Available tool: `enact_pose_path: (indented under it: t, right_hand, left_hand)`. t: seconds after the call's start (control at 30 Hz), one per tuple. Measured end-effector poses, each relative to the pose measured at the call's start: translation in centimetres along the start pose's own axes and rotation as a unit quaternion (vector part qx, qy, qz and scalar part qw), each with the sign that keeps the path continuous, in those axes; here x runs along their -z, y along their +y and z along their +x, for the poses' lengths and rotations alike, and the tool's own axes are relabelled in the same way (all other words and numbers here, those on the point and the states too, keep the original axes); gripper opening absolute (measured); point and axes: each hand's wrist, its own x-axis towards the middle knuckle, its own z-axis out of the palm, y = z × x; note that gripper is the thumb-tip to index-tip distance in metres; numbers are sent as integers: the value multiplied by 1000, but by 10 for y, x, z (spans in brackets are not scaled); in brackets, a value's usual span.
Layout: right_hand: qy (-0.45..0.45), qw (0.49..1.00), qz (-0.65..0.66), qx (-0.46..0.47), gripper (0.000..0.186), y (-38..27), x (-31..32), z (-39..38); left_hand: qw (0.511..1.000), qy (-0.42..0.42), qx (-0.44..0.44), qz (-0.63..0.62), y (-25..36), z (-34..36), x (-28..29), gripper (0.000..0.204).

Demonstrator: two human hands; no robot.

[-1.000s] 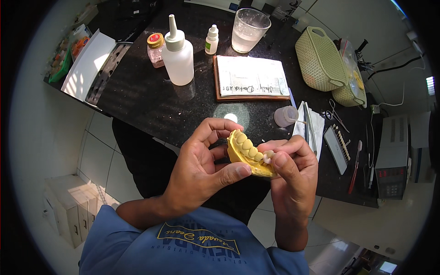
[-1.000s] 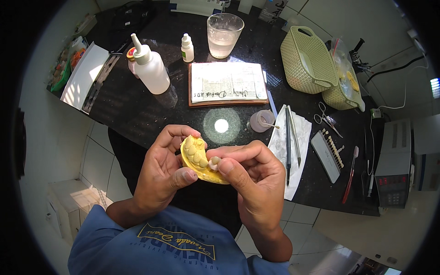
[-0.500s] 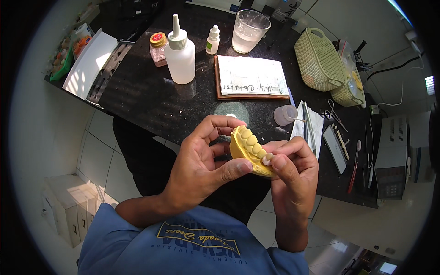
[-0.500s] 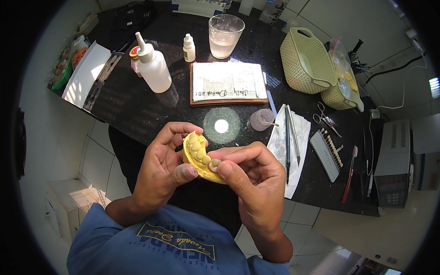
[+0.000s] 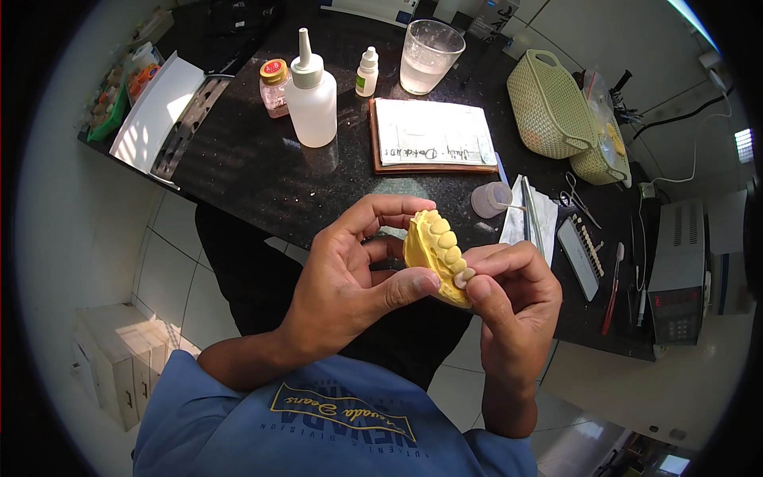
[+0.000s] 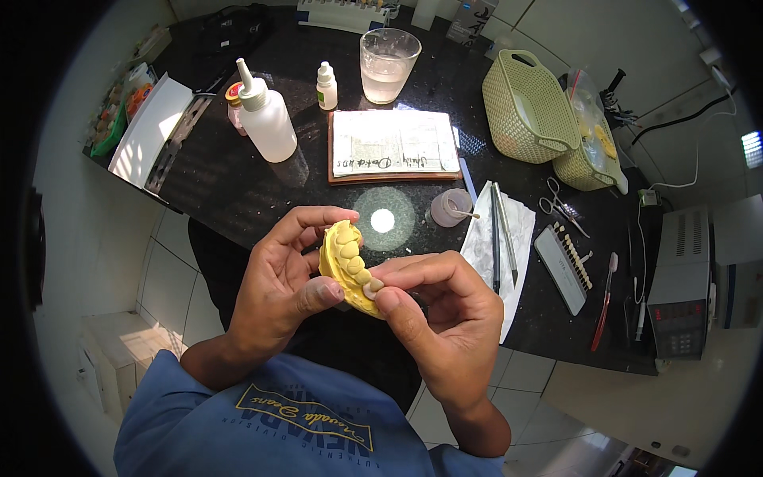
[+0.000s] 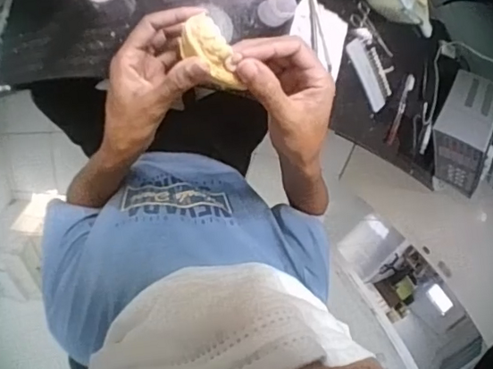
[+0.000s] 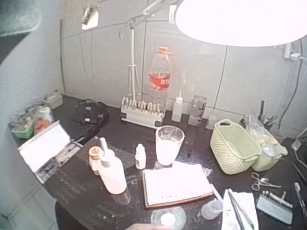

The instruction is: Applying ceramic or porcelain paste to a dental crown model using a brush and fitting it onto a plaster jaw cast.

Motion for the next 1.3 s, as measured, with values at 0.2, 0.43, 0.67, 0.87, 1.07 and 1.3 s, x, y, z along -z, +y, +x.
enact_pose_path:
  t: [0.2, 0.43, 0.67, 0.87, 1.07, 1.3]
  right_hand:
    - [-1, 1000, 9, -28, 11, -1, 3, 0]
    - [-23, 999, -14, -26, 12, -5, 11, 3]
    - [-28, 998, -19, -52, 11, -4, 15, 4]
    - [-30, 989, -136, 41, 12, -1, 15, 3]
    - [0, 999, -48, -7, 14, 0, 14, 3]
    - [-10, 988, -141, 57, 11, 3, 18, 0]
  left_hand:
    - [1000, 8, 12, 18, 0, 3, 0, 68]
    - [1000, -12, 22, 9, 1, 6, 0, 67]
    - [999, -26, 17, 9, 4, 8, 0, 63]
    - [999, -22, 7, 22, 2, 9, 1, 63]
    - [999, -15, -4, 30, 1, 10, -3, 58]
    - [996, -28, -40, 72, -2, 11, 0, 57]
